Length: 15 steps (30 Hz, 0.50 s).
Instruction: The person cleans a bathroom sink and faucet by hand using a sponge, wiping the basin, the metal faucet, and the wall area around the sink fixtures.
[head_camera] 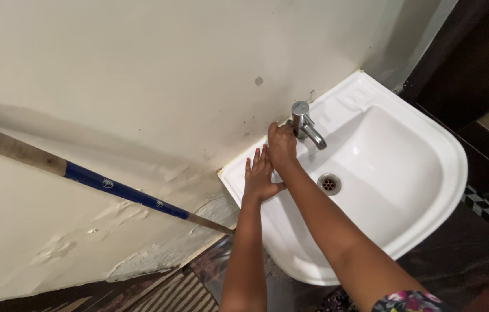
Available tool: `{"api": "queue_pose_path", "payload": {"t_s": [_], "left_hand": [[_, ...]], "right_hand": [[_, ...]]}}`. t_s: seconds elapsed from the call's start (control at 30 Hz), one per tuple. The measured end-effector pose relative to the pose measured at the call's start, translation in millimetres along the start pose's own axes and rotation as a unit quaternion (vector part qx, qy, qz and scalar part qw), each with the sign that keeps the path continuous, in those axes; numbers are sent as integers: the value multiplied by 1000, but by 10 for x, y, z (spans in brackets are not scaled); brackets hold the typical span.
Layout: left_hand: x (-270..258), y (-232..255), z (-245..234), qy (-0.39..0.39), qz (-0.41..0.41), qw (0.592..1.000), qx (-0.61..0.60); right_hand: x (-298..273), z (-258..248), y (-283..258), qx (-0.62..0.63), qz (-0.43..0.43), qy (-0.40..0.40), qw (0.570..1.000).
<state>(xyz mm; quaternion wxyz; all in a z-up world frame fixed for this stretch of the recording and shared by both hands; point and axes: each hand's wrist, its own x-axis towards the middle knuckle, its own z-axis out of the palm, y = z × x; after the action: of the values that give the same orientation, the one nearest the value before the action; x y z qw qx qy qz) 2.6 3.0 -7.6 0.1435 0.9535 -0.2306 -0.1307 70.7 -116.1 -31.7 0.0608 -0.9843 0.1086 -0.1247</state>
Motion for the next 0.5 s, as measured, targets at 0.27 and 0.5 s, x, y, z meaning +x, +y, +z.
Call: {"api": "queue_pose_path", "payload": {"t_s": [0.27, 0.5], "left_hand": [[-16, -39, 50, 21, 12, 1000, -19], [-54, 16, -14, 24, 3, 1000, -14]], "right_hand": [[-277, -166, 302, 226, -34, 174, 958], [-572, -332, 412, 269, -188, 116, 937]]}}
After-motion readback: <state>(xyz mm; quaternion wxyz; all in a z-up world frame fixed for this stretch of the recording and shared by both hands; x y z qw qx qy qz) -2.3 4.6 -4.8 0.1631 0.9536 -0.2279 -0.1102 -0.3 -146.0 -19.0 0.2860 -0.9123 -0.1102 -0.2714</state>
